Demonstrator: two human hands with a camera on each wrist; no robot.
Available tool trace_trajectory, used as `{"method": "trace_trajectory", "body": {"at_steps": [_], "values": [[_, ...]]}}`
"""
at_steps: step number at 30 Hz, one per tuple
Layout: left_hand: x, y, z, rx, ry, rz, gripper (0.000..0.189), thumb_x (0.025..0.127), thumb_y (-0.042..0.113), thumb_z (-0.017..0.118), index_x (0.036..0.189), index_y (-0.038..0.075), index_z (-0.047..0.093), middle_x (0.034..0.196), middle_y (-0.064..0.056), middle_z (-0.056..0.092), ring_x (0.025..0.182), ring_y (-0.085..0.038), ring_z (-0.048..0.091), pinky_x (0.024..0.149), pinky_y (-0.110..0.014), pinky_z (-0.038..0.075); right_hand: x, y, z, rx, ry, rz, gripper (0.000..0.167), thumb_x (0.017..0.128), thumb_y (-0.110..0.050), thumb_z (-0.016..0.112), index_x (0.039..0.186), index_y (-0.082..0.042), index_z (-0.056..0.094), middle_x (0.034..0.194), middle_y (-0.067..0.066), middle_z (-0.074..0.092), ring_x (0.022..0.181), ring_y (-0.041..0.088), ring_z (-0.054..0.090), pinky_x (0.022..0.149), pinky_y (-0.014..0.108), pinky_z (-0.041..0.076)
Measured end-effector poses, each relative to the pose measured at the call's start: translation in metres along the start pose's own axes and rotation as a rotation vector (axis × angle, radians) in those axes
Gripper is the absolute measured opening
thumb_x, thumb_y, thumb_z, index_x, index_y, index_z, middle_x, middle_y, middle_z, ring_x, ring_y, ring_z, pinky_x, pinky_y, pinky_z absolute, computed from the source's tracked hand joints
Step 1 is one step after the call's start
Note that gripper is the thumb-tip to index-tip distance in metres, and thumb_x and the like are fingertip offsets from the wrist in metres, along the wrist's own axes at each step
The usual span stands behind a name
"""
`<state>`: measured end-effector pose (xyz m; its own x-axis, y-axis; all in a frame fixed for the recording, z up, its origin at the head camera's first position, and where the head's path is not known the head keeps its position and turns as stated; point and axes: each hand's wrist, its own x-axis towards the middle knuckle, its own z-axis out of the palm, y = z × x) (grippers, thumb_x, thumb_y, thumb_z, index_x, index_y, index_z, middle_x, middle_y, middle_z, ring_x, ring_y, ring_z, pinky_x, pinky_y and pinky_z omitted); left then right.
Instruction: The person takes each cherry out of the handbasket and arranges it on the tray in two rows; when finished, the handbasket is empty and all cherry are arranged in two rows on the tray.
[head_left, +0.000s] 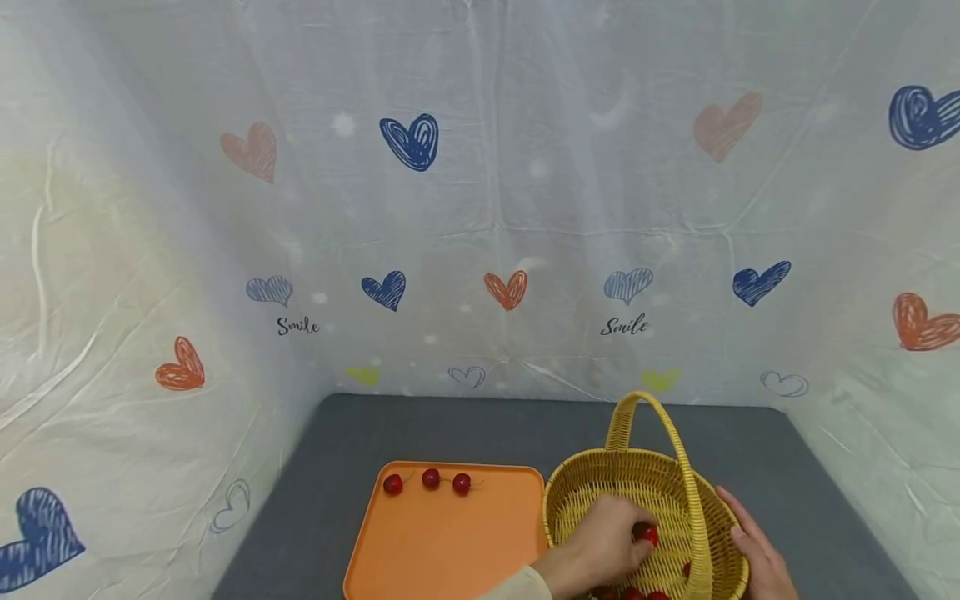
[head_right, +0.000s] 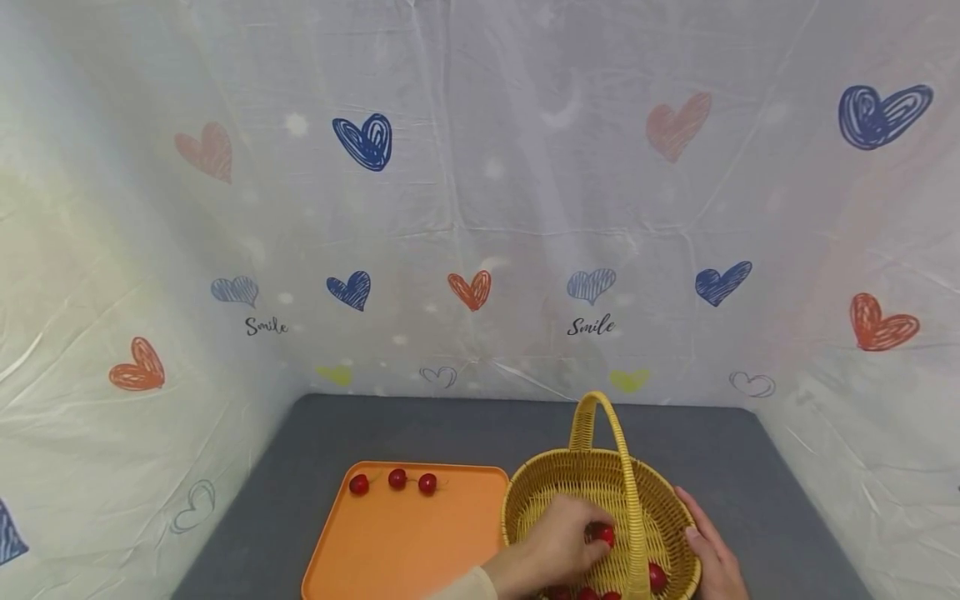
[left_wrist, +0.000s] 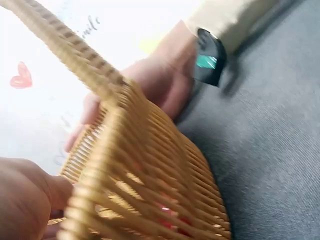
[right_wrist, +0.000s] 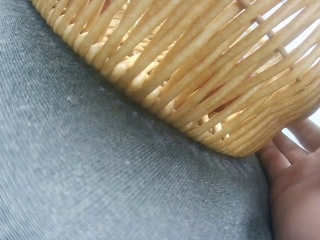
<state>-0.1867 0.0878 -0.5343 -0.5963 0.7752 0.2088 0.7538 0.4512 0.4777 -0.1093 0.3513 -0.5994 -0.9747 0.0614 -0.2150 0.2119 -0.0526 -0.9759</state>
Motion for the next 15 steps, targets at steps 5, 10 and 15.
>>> {"method": "trace_trajectory", "body": {"at_steps": [5,10,15], "values": [[-0.005,0.004,-0.014,-0.056,0.032,-0.034,0.026,0.102,0.019,0.079,0.127,0.017,0.083,0.118,0.012,0.081,0.101,0.011,0.070,0.076,-0.003,0.050,0.000,-0.001,0.003,0.010,0.033,0.009,0.071,0.120,-0.050,0.031,0.179,-0.023,0.003,0.120,-0.032,0.064,0.104,0.025,0.076,0.083,0.051,0.066],[-0.014,0.007,-0.029,-0.067,0.070,-0.028,0.025,0.103,0.020,0.079,0.128,0.017,0.083,0.120,0.011,0.081,0.104,0.009,0.072,0.079,-0.004,0.051,0.000,-0.002,0.003,-0.008,0.035,0.023,0.072,0.120,-0.051,0.031,0.179,-0.022,0.003,0.119,-0.035,0.062,0.105,0.018,0.075,0.084,0.048,0.066],[-0.023,0.005,-0.046,-0.064,0.113,-0.017,0.028,0.102,0.019,0.081,0.130,0.017,0.082,0.123,0.008,0.081,0.106,0.007,0.073,0.082,-0.004,0.052,0.001,-0.004,0.001,-0.014,0.027,0.039,0.072,0.119,-0.053,0.030,0.179,-0.022,0.003,0.119,-0.038,0.061,0.107,0.011,0.074,0.085,0.046,0.065]]}}
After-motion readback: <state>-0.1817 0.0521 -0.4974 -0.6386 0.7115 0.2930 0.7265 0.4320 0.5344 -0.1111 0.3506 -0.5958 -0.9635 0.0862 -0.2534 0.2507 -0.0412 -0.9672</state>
